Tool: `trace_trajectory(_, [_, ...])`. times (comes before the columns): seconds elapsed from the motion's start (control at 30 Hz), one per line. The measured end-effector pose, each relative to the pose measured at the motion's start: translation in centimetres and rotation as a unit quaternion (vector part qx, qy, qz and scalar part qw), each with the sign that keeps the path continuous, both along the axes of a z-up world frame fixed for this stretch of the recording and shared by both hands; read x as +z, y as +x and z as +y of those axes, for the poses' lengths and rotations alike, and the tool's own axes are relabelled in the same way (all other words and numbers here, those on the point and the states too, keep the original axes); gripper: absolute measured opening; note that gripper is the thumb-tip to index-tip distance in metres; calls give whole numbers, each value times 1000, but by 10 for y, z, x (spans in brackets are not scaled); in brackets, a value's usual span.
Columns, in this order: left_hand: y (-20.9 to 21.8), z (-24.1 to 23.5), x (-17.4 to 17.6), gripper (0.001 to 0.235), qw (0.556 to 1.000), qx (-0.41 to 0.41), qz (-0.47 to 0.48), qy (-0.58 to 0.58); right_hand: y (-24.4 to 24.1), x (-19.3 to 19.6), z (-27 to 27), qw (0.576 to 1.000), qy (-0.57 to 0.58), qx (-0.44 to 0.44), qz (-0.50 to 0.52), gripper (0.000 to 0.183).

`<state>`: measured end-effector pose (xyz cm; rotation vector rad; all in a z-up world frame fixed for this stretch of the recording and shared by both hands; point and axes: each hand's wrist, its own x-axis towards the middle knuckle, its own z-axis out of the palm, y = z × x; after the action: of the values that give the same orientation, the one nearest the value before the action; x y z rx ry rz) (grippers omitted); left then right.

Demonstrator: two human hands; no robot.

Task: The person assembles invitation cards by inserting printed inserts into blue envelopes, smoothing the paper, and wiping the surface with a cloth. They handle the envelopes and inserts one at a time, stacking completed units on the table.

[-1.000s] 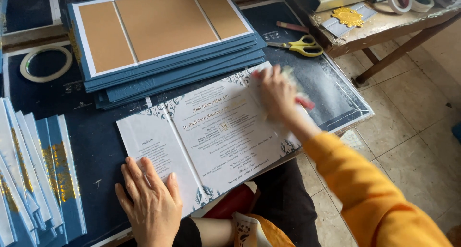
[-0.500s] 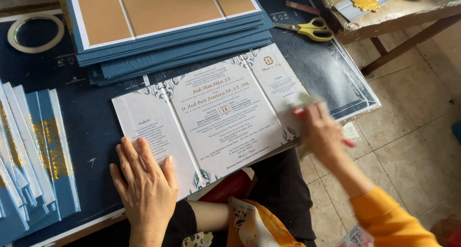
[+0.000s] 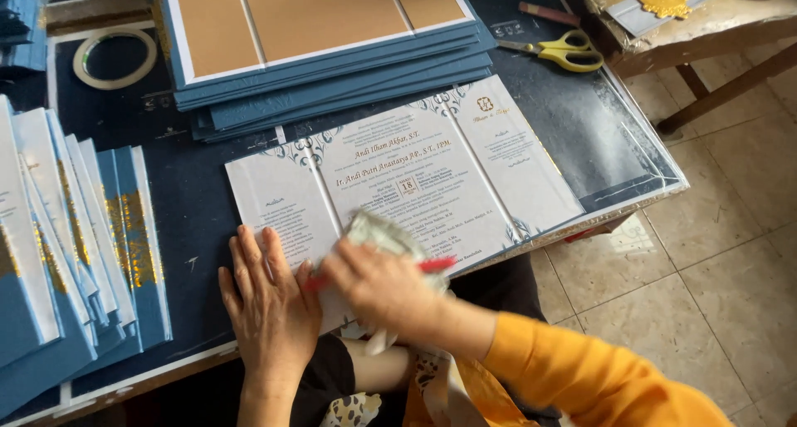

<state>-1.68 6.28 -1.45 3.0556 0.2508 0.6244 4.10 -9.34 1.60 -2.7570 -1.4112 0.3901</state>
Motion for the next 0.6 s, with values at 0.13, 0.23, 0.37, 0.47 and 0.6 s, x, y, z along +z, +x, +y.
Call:
trace_trajectory(0.13, [0,-2,7,60,1000,9,-6,3,100,-7,-81,966,82,-243,-44,27])
trace_trajectory(0.23, [0,-4,7,58,1000,17,-5,20,153,-8,-153,905,38,-414,-88,27])
trace_trajectory(0.37, [1,-8,6,58,998,30,-28,44,174,-15,-140,887,-24,-407,-219,26])
trace_trajectory(0.47, [3,-7,7,57,997,33,-38,56,149,-5,-45,927,-39,-311,-208,29])
trace_trajectory(0.6, [1,-2,-6,67,999,23,-14,34,96,-6,97,990,65,-80,-101,49])
